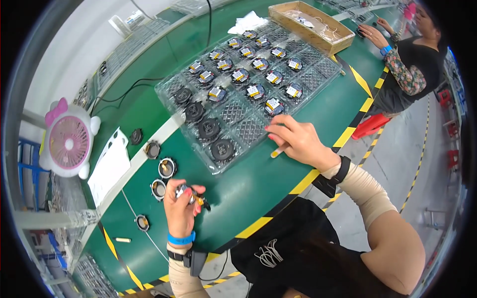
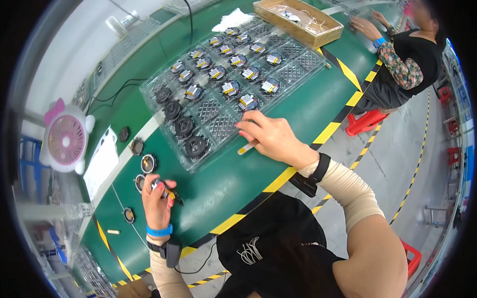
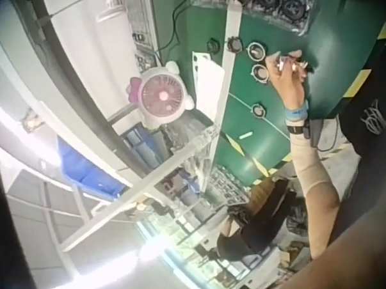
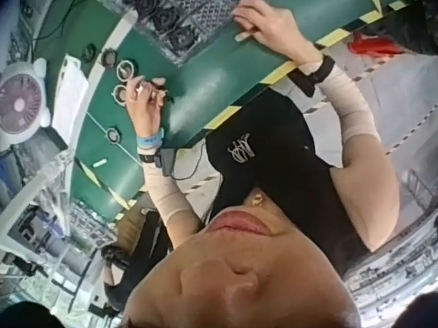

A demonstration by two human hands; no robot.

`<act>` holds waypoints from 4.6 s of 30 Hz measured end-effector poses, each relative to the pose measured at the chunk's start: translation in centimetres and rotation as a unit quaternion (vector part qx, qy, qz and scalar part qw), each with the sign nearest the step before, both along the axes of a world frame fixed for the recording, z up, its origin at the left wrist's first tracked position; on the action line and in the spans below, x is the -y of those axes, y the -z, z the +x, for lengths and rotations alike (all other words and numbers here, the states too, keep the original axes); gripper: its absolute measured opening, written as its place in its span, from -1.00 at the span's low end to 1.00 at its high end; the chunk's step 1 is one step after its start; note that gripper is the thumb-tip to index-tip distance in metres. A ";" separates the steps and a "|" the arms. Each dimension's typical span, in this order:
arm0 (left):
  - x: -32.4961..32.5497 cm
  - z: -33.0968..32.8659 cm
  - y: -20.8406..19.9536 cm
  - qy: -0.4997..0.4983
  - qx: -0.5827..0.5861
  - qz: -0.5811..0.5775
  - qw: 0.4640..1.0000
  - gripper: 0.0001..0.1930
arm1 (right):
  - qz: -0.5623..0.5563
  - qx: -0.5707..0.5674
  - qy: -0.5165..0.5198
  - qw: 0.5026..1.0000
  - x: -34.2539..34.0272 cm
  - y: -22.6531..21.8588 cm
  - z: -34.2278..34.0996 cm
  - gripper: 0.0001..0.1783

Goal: The person picks up a watch component and uses tweezers to peel off a film before pressing the component into a watch frame. They then use the tweezers to pick up a small part from a tray, place it onto the assembly, and press down the internal connectors.

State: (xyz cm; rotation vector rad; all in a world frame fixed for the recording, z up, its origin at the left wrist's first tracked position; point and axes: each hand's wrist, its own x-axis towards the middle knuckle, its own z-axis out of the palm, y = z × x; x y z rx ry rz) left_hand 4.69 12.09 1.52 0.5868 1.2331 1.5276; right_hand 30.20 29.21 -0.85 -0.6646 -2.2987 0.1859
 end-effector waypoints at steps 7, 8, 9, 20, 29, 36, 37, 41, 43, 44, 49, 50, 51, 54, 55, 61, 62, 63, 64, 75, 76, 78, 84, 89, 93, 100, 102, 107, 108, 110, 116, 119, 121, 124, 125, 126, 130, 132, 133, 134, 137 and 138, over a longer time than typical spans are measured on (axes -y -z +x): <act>-6.6 -2.1 0.9 -0.009 0.038 -0.040 0.998 -0.79 | -0.010 0.004 -0.005 1.000 -7.2 1.0 -1.8 -0.72; -7.5 -2.4 1.3 -0.003 0.045 -0.051 0.998 -0.79 | -0.020 0.011 0.002 1.000 -8.2 1.3 -1.8 -0.72; -8.1 -2.5 1.9 0.003 0.042 -0.053 0.998 -0.78 | -0.015 -0.004 -0.003 1.000 -9.0 1.8 -1.9 -0.72; -12.4 -3.5 4.7 0.034 0.027 -0.087 0.995 -0.75 | -0.072 -0.036 -0.004 0.997 -13.6 2.1 -1.6 -0.72; -12.6 -4.1 5.4 0.041 0.014 -0.104 0.994 -0.75 | -0.372 -0.068 -0.007 0.926 -19.9 -4.7 1.2 -0.74; -12.8 -3.3 5.6 0.064 -0.007 -0.103 0.993 -0.75 | -0.404 -0.199 0.031 0.892 -19.1 -1.7 2.6 -0.63; -12.9 -3.2 5.7 0.064 -0.009 -0.101 0.993 -0.75 | -0.411 -0.222 0.054 0.883 -19.1 -1.4 2.9 -0.68; -13.3 -2.1 5.7 0.071 -0.017 -0.091 0.993 -0.75 | -0.427 -0.304 0.106 0.845 -18.2 -0.9 6.0 -0.77; -13.5 -0.8 5.2 0.067 -0.025 -0.089 0.993 -0.75 | -0.420 -0.334 0.126 0.834 -17.6 -1.2 8.2 -0.79; -13.9 -0.2 4.9 0.078 -0.023 -0.073 0.994 -0.75 | -0.446 -0.344 0.119 0.817 -17.6 -1.4 8.9 -0.81; -13.9 3.0 1.3 0.020 -0.037 -0.108 0.993 -0.76 | -0.479 -0.364 0.148 0.785 -16.9 -3.9 13.3 -0.85; -14.0 3.7 0.4 0.032 -0.039 -0.093 0.994 -0.76 | -0.462 -0.372 0.152 0.790 -16.8 -4.6 14.4 -0.85; -14.0 4.3 -0.6 0.070 -0.020 -0.085 0.994 -0.76 | -0.465 -0.369 0.159 0.789 -16.6 -5.3 15.4 -0.85; -14.1 6.0 -2.9 0.110 -0.013 -0.083 0.990 -0.79 | -0.465 -0.371 0.165 0.787 -16.5 -6.9 17.3 -0.85; -14.2 6.5 -3.5 0.107 -0.017 -0.101 0.989 -0.82 | -0.468 -0.373 0.163 0.784 -16.5 -7.4 17.7 -0.85; -13.8 9.2 -6.1 0.088 -0.023 -0.123 0.988 -0.79 | -0.479 -0.376 0.155 0.778 -16.8 -10.5 20.7 -0.85; -13.7 9.7 -6.5 0.082 -0.023 -0.122 0.989 -0.79 | -0.470 -0.381 0.154 0.782 -16.8 -11.0 21.1 -0.85; -13.6 10.0 -6.9 0.075 -0.023 -0.121 0.990 -0.79 | -0.475 -0.397 0.146 0.772 -16.6 -11.2 21.4 -0.85; -13.5 10.3 -7.3 0.078 -0.024 -0.111 0.991 -0.79 | -0.479 -0.413 0.137 0.762 -16.5 -11.3 21.6 -0.84; -11.2 12.6 -9.9 0.036 -0.048 -0.137 0.989 -0.80 | -0.502 -0.389 0.144 0.759 -14.8 -13.7 24.6 -0.85; -11.3 12.7 -9.9 0.033 -0.045 -0.142 0.988 -0.80 | -0.504 -0.391 0.144 0.756 -14.8 -13.5 24.5 -0.84; -11.5 12.2 -10.0 0.029 -0.038 -0.167 0.985 -0.80 | -0.520 -0.381 0.135 0.753 -15.5 -13.2 23.7 -0.83; -13.5 4.4 -3.0 0.041 -0.047 -0.087 0.994 -0.77 | -0.407 -0.326 0.049 0.852 -19.0 -10.5 14.7 -0.86; -14.3 1.2 -1.1 0.042 0.015 -0.118 0.992 -0.75 | -0.320 -0.157 -0.013 0.934 -22.4 -9.3 6.8 -0.83; -13.9 -1.0 0.5 0.055 -0.016 -0.126 0.990 -0.76 | -0.238 -0.071 -0.062 0.967 -25.6 -7.4 2.1 -0.83; -14.7 -3.2 1.8 0.065 -0.014 -0.135 0.989 -0.78 | -0.413 -0.103 -0.036 0.904 -29.8 -5.0 -2.4 -0.83; -15.0 -3.7 2.1 0.063 -0.013 -0.140 0.988 -0.78 | -0.423 -0.101 -0.036 0.900 -29.7 -4.6 -2.8 -0.83; -16.2 -4.9 2.8 0.068 -0.011 -0.150 0.986 -0.78 | -0.433 -0.104 -0.033 0.895 -28.5 -4.0 -3.1 -0.83; -16.2 -5.0 2.8 0.069 -0.012 -0.150 0.986 -0.78 | -0.431 -0.106 -0.031 0.896 -28.2 -3.9 -3.0 -0.83; -16.2 -5.1 2.9 0.068 -0.013 -0.150 0.986 -0.78 | -0.423 -0.104 -0.031 0.899 -27.7 -3.6 -2.9 -0.83; -15.9 -4.6 2.5 0.072 0.006 -0.148 0.986 -0.76 | -0.479 -0.158 -0.011 0.864 -26.1 -3.0 -1.7 -0.82; -15.9 -4.4 2.3 0.071 0.014 -0.150 0.986 -0.74 | -0.464 -0.145 -0.009 0.874 -26.0 -3.0 -1.3 -0.82; -15.9 -4.2 2.2 0.065 0.014 -0.154 0.986 -0.74 | -0.456 -0.139 -0.007 0.879 -26.0 -3.1 -1.1 -0.82; -15.8 -4.0 2.4 0.068 -0.011 -0.155 0.986 -0.76 | -0.452 -0.126 -0.011 0.883 -26.2 -3.3 -0.9 -0.82; -15.8 -4.0 2.5 0.069 -0.023 -0.155 0.985 -0.77 | -0.452 -0.126 -0.011 0.883 -26.3 -3.3 -0.9 -0.82; -15.9 -4.0 2.6 0.070 -0.023 -0.155 0.985 -0.77 | -0.457 -0.130 -0.005 0.880 -26.5 -3.4 -0.9 -0.81; -16.2 -4.0 2.7 0.069 -0.021 -0.156 0.985 -0.77 | -0.461 -0.136 0.001 0.877 -27.1 -3.4 -1.1 -0.80; -16.3 -4.2 2.9 0.072 -0.019 -0.159 0.985 -0.77 | -0.444 -0.133 -0.009 0.886 -27.4 -3.4 -1.2 -0.79; -16.3 -4.3 2.9 0.073 -0.019 -0.160 0.984 -0.76 | -0.444 -0.132 -0.009 0.886 -27.5 -3.4 -1.2 -0.79; -16.3 -4.4 3.0 0.072 -0.018 -0.160 0.984 -0.76 | -0.436 -0.126 -0.009 0.891 -27.7 -3.4 -1.2 -0.79; -16.3 -4.8 3.3 0.081 -0.017 -0.158 0.984 -0.76 | -0.421 -0.113 -0.008 0.900 -28.5 -3.5 -1.6 -0.79; -16.4 -4.9 3.4 0.081 -0.016 -0.158 0.984 -0.76 | -0.425 -0.120 -0.009 0.897 -28.8 -3.7 -1.9 -0.79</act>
